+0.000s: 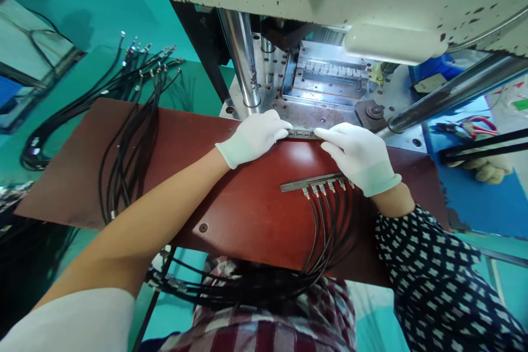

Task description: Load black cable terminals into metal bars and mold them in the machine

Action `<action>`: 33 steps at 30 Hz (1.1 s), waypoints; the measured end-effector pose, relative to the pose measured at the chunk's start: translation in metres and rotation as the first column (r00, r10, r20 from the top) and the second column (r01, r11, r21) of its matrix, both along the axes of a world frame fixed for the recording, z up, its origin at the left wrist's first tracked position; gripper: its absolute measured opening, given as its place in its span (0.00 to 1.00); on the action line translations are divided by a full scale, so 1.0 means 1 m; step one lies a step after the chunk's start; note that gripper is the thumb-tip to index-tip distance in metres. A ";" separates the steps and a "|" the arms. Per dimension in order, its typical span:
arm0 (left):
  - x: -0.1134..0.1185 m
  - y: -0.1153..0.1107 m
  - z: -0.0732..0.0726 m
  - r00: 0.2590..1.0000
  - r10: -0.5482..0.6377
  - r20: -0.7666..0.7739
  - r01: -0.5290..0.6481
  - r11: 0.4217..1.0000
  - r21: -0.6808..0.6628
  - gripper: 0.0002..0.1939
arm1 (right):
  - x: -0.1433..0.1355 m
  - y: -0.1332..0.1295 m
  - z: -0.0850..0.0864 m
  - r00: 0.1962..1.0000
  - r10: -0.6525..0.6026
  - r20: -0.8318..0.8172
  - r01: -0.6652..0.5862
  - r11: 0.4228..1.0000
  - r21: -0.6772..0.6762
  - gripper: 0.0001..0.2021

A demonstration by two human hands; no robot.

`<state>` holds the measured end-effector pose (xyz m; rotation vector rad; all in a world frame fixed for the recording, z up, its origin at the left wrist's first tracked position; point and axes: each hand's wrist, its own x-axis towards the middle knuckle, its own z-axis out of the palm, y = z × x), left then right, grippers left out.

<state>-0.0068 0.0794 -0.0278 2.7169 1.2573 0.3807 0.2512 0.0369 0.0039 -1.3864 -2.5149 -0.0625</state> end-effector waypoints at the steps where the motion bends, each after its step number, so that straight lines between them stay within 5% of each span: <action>1: 0.000 0.000 0.001 1.000 -0.001 0.009 0.001 1.000 -0.004 0.22 | -0.002 0.000 -0.002 1.000 -0.003 0.031 0.002 1.000 0.013 0.15; 18: 0.003 0.000 0.004 0.999 0.008 -0.045 -0.008 1.000 0.004 0.20 | -0.032 -0.030 -0.001 0.966 -0.258 -0.014 0.257 0.966 -0.036 0.16; 26: 0.003 -0.001 0.003 0.999 0.019 -0.044 -0.019 1.000 0.009 0.19 | -0.027 -0.033 -0.004 0.946 -0.235 -0.224 0.190 0.960 -0.204 0.18; 33: 0.007 -0.004 0.005 0.994 0.058 -0.093 -0.058 0.998 0.005 0.18 | -0.021 -0.023 -0.001 0.950 -0.217 -0.226 0.158 0.954 -0.254 0.17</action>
